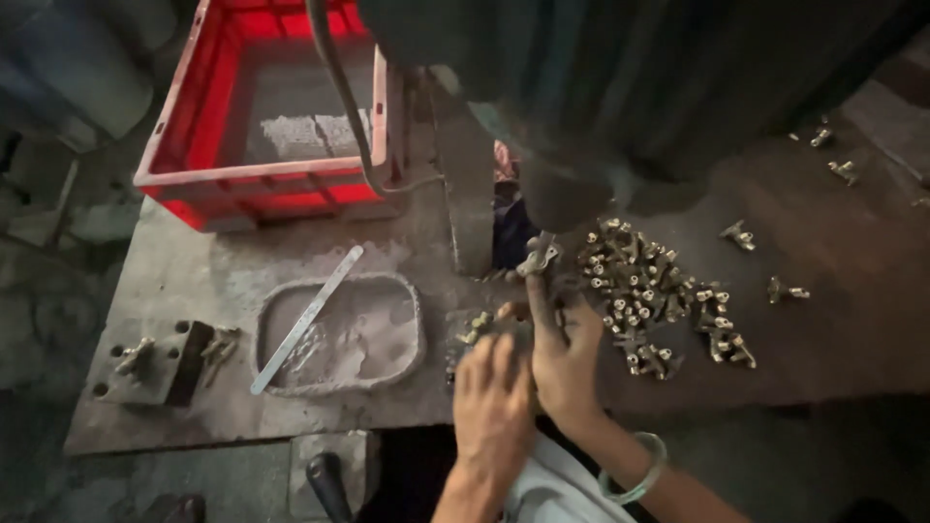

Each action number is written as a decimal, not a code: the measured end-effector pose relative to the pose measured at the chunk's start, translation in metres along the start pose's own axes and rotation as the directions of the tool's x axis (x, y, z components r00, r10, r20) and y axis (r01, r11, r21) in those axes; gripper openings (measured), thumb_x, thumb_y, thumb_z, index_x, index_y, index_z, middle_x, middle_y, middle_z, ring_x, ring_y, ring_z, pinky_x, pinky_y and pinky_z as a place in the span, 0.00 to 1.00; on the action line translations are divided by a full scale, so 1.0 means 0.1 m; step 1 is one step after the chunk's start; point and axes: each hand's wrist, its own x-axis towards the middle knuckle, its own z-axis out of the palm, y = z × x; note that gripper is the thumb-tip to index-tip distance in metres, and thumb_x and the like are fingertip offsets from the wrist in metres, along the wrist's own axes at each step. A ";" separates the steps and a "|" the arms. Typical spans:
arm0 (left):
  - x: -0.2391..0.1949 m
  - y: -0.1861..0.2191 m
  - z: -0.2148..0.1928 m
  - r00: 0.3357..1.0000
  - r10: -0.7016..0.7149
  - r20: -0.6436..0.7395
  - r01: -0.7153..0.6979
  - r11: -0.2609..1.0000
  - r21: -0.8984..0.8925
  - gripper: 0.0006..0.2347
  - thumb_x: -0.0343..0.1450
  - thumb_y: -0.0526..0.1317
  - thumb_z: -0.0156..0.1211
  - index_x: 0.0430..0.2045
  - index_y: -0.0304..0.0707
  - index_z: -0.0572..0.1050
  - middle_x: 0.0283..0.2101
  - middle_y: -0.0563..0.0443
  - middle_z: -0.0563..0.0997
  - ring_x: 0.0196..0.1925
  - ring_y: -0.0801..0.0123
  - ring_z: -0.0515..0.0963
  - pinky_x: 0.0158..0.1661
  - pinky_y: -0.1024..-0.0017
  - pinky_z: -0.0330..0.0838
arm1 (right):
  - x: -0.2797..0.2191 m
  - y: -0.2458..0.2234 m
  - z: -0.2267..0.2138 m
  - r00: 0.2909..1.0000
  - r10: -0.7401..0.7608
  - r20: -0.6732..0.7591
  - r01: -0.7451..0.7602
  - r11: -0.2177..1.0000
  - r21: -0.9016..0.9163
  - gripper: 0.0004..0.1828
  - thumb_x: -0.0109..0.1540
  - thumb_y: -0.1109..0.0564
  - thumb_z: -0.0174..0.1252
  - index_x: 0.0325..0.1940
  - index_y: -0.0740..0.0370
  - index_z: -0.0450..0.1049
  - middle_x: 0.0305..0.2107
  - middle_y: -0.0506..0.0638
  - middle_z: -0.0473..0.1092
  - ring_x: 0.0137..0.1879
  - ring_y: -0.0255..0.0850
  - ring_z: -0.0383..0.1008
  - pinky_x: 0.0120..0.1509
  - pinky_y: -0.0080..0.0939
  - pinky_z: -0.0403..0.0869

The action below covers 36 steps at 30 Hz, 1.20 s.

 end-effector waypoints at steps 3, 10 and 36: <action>-0.07 0.06 0.00 0.998 0.051 0.023 -0.051 0.999 -0.012 0.20 0.67 0.36 0.58 0.54 0.29 0.73 0.63 0.39 0.70 0.67 0.47 0.66 0.62 0.51 0.62 | 0.32 -0.39 -0.22 0.952 0.141 0.271 -0.133 0.990 -0.047 0.13 0.66 0.55 0.55 0.50 0.67 0.74 0.38 0.51 0.80 0.35 0.36 0.81 0.40 0.38 0.81; 0.18 -0.07 -0.28 0.990 -0.140 0.009 0.140 0.990 0.020 0.24 0.69 0.36 0.57 0.62 0.28 0.66 0.66 0.39 0.67 0.68 0.45 0.64 0.63 0.52 0.59 | 0.32 -0.22 -0.28 0.949 0.078 0.305 -0.086 0.996 0.015 0.15 0.70 0.58 0.55 0.56 0.71 0.75 0.42 0.56 0.78 0.40 0.38 0.78 0.46 0.39 0.78; 0.32 -0.22 0.12 0.991 -0.111 0.073 0.103 0.989 0.105 0.23 0.63 0.36 0.58 0.55 0.31 0.74 0.53 0.44 0.76 0.56 0.53 0.73 0.60 0.58 0.64 | 0.24 -0.19 -0.23 0.959 0.050 0.278 -0.083 0.991 0.109 0.11 0.72 0.59 0.54 0.52 0.71 0.76 0.38 0.52 0.76 0.40 0.36 0.76 0.47 0.37 0.75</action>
